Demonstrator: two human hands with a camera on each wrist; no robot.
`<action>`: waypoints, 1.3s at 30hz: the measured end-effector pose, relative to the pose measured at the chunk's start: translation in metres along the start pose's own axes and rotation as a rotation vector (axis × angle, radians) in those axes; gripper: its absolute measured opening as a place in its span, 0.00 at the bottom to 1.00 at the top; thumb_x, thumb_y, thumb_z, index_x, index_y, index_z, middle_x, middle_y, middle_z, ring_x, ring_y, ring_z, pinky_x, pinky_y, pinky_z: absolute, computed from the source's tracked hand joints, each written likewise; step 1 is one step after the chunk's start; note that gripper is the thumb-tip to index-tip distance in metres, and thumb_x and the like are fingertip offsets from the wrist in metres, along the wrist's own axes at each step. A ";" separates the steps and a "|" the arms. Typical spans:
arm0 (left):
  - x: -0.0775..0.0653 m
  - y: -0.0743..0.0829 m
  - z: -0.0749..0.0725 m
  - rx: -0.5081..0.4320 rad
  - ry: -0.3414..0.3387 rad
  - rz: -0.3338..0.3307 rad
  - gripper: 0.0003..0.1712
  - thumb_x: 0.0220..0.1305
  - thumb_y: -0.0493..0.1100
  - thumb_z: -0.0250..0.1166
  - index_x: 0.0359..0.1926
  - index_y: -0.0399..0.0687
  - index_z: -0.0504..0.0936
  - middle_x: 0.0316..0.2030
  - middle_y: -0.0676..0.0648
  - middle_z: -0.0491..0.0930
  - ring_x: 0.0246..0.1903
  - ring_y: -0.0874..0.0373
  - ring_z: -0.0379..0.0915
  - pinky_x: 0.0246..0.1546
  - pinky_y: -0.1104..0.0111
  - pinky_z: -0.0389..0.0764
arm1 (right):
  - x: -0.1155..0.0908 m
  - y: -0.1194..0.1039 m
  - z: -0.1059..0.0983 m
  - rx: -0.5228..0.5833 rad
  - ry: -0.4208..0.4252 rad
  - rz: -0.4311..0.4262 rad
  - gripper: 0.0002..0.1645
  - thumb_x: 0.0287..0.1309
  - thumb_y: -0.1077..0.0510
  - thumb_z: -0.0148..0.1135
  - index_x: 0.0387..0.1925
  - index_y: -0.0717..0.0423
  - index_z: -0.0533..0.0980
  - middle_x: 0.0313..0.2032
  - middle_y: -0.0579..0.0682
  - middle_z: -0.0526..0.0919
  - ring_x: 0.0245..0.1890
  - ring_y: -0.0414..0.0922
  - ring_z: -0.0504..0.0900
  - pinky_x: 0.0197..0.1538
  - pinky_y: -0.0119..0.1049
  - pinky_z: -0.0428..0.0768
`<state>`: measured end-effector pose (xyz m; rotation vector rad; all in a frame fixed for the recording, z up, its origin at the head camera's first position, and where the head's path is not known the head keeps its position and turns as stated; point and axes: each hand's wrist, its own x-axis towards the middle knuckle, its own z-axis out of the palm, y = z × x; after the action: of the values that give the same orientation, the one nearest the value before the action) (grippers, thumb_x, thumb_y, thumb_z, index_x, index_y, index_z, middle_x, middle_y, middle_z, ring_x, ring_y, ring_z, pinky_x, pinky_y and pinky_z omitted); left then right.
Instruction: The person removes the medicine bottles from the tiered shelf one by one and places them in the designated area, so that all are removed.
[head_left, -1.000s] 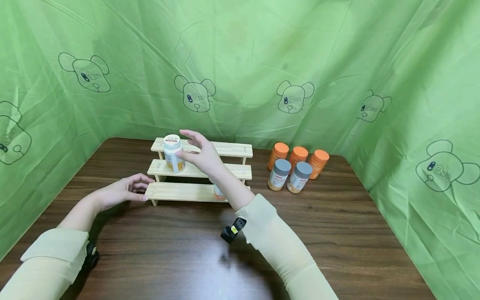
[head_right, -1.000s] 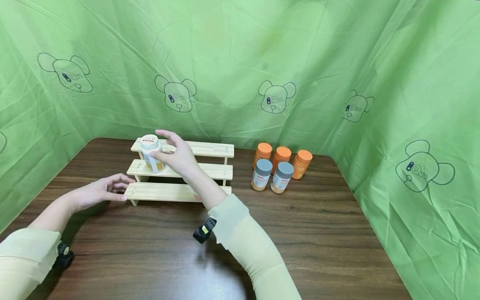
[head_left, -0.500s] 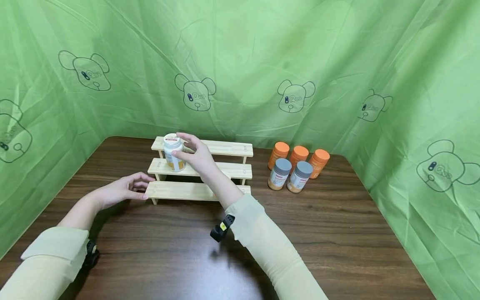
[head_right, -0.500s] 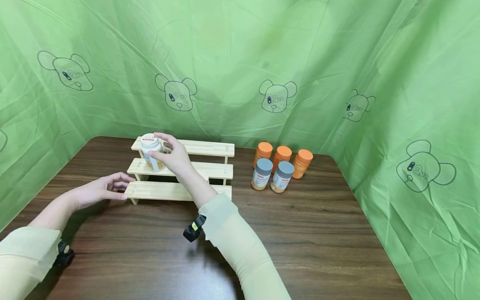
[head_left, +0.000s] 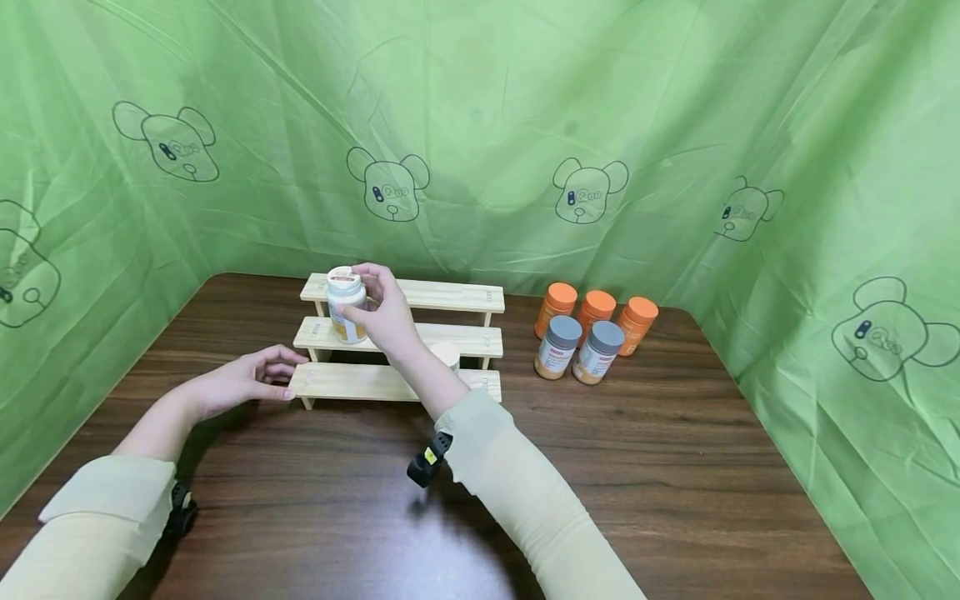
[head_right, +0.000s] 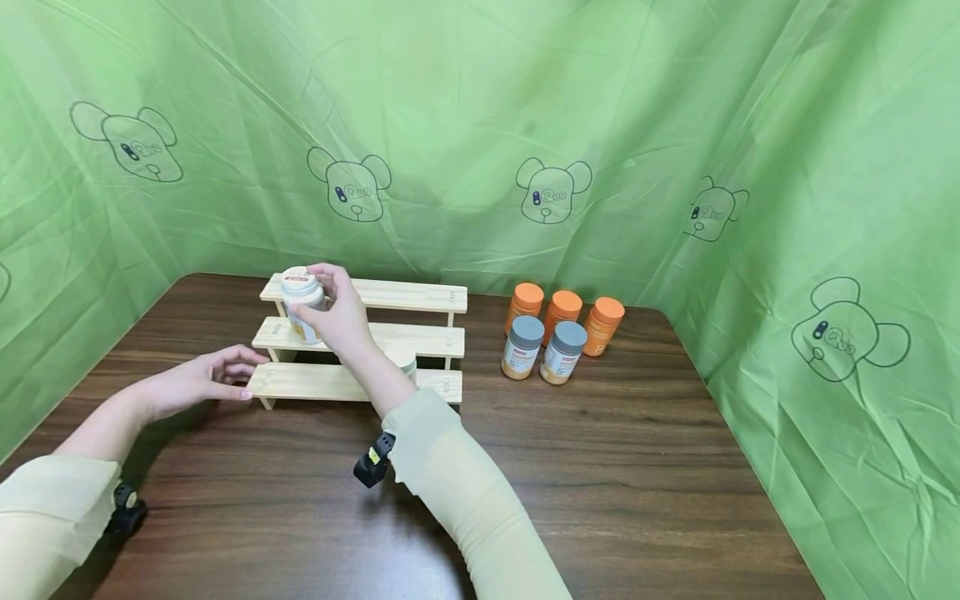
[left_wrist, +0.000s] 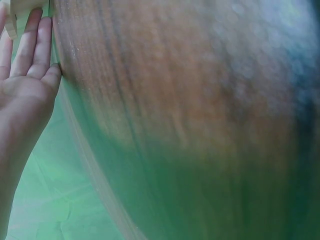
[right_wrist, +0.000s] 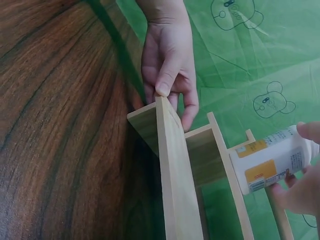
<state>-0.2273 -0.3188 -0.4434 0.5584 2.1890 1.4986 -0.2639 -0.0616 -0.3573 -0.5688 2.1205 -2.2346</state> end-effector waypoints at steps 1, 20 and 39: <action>0.000 0.000 0.000 -0.004 -0.002 0.000 0.31 0.60 0.35 0.63 0.61 0.34 0.60 0.50 0.49 0.79 0.48 0.62 0.76 0.46 0.72 0.75 | 0.000 0.001 0.000 -0.002 0.002 -0.006 0.32 0.47 0.72 0.67 0.54 0.53 0.69 0.54 0.52 0.79 0.50 0.40 0.77 0.53 0.33 0.74; 0.001 -0.002 -0.001 0.020 0.012 -0.035 0.31 0.60 0.36 0.64 0.62 0.37 0.61 0.51 0.47 0.78 0.48 0.62 0.76 0.46 0.73 0.74 | -0.003 -0.002 -0.002 -0.060 0.073 -0.014 0.28 0.46 0.68 0.70 0.49 0.51 0.72 0.49 0.48 0.82 0.47 0.35 0.77 0.48 0.28 0.76; 0.001 -0.002 -0.001 0.021 0.015 -0.037 0.31 0.60 0.36 0.64 0.61 0.37 0.61 0.51 0.46 0.78 0.48 0.63 0.76 0.46 0.73 0.73 | -0.009 -0.029 -0.018 -0.103 0.034 0.055 0.27 0.46 0.62 0.73 0.48 0.46 0.74 0.50 0.42 0.82 0.47 0.38 0.77 0.51 0.37 0.73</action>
<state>-0.2287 -0.3191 -0.4448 0.5128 2.2170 1.4668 -0.2530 -0.0398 -0.3321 -0.4724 2.2491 -2.1326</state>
